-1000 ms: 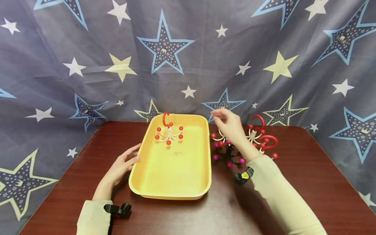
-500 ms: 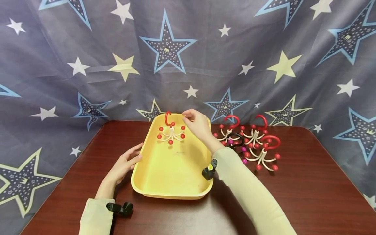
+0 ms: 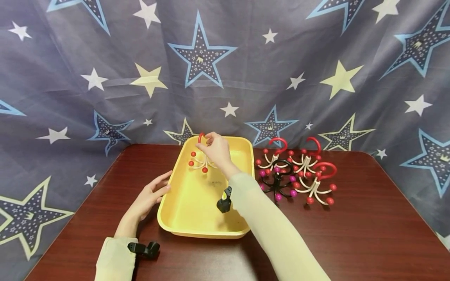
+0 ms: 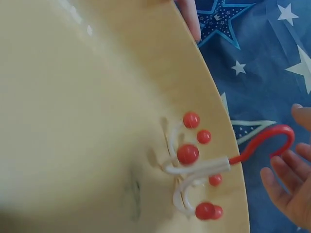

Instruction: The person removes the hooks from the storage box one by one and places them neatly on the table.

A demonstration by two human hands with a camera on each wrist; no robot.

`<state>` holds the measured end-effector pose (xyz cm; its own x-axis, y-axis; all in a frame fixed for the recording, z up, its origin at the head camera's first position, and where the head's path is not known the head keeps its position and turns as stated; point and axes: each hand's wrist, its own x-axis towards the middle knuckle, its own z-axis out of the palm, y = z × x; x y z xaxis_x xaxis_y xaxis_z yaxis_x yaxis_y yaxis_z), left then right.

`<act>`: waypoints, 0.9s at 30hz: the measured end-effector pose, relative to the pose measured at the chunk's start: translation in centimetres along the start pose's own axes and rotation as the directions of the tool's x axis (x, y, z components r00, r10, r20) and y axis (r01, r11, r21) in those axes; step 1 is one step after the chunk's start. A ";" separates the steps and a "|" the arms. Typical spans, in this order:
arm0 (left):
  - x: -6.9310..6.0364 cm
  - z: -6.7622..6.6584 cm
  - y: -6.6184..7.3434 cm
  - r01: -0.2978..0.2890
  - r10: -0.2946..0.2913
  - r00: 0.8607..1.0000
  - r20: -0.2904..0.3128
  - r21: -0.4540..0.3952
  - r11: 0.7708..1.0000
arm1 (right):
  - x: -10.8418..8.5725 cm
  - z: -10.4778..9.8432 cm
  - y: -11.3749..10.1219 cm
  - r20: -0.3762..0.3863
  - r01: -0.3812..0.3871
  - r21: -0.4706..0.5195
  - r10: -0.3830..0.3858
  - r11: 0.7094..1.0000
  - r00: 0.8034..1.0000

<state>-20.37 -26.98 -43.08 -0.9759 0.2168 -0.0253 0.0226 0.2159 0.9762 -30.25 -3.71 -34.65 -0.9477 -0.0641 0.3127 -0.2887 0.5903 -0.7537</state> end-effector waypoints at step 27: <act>-0.2 0.1 0.0 0.002 -0.002 1.000 -0.006 -0.017 1.000 | 0.5 1.3 0.5 -0.045 -0.036 -0.022 0.035 0.999 0.998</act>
<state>-20.12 -26.97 -43.05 -0.9772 0.2107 -0.0260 0.0171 0.2004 0.9796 -31.07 -4.48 -35.56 -0.9501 -0.0072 0.3119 -0.2513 0.6099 -0.7515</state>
